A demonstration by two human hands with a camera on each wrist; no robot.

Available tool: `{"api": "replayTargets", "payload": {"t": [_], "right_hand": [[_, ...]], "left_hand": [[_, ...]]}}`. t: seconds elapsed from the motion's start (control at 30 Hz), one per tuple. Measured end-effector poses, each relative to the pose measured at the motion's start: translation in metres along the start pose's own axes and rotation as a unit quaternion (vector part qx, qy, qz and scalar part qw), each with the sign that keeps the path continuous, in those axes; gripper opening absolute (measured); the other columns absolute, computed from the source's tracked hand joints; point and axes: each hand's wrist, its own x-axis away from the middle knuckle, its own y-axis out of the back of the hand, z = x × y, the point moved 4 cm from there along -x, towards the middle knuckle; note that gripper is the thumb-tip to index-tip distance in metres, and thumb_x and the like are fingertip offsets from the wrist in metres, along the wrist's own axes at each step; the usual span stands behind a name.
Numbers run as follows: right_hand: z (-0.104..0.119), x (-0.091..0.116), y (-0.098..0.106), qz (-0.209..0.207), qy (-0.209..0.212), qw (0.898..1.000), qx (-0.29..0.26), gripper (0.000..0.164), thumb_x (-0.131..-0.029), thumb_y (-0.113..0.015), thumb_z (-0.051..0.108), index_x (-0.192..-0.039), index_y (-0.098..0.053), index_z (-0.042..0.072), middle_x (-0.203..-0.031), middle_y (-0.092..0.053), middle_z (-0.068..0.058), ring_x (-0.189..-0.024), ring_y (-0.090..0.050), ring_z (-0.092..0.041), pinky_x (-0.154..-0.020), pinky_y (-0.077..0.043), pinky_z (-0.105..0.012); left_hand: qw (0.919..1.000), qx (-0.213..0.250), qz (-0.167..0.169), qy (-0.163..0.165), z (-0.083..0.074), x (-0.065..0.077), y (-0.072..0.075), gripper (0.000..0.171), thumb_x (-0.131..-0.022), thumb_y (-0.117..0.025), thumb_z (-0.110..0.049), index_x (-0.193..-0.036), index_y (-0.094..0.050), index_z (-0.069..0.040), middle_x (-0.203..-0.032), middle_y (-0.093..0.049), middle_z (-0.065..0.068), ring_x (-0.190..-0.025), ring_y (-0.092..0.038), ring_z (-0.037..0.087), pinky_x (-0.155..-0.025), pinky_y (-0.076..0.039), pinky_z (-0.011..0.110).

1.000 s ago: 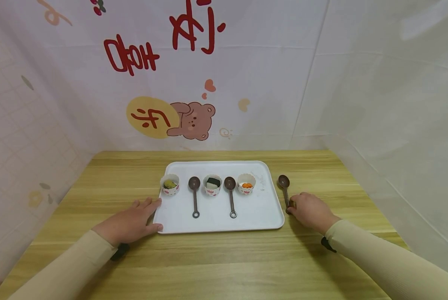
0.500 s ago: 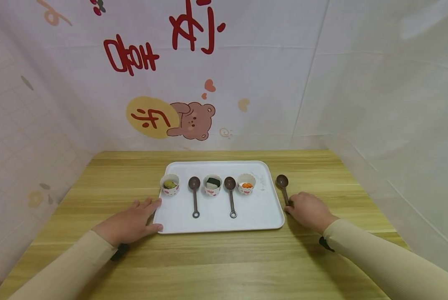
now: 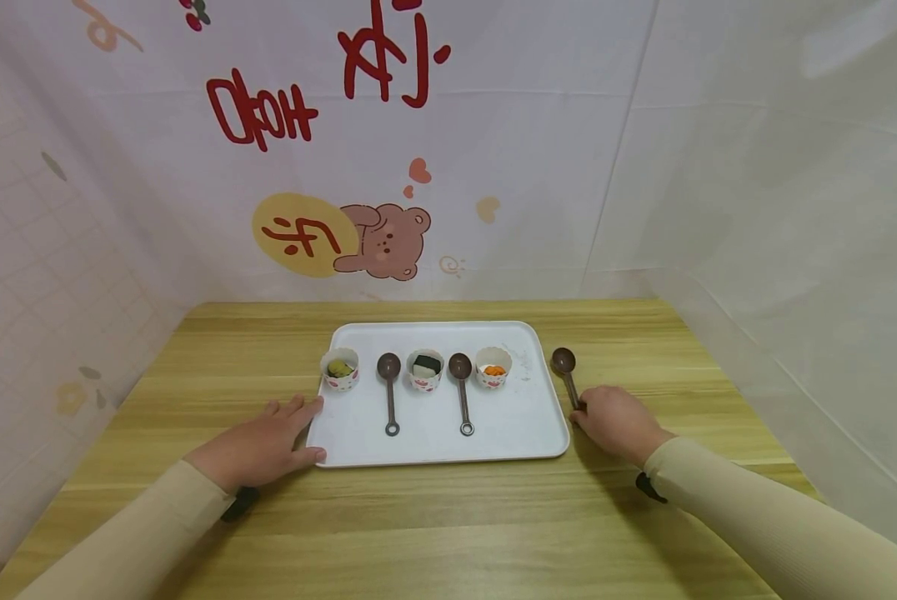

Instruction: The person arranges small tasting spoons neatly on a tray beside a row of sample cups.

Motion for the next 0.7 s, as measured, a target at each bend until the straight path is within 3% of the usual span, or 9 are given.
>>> {"api": "replayTargets", "payload": {"t": [0.7], "right_hand": [[-0.0004, -0.0031, 0.0018, 0.001, -0.006, 1.0, -0.017, 0.021, -0.098, -0.073, 0.015, -0.081, -0.068, 0.005, -0.071, -0.062, -0.002, -0.063, -0.052, -0.015, -0.058, -0.046, -0.032]], "left_hand": [[1.0, 0.005, 0.001, 0.002, -0.001, 0.0007, 0.0013, 0.092, -0.098, -0.065, -0.061, -0.162, -0.036, -0.002, -0.161, -0.034, 0.041, -0.142, -0.031, 0.073, -0.108, -0.04, 0.075]]}}
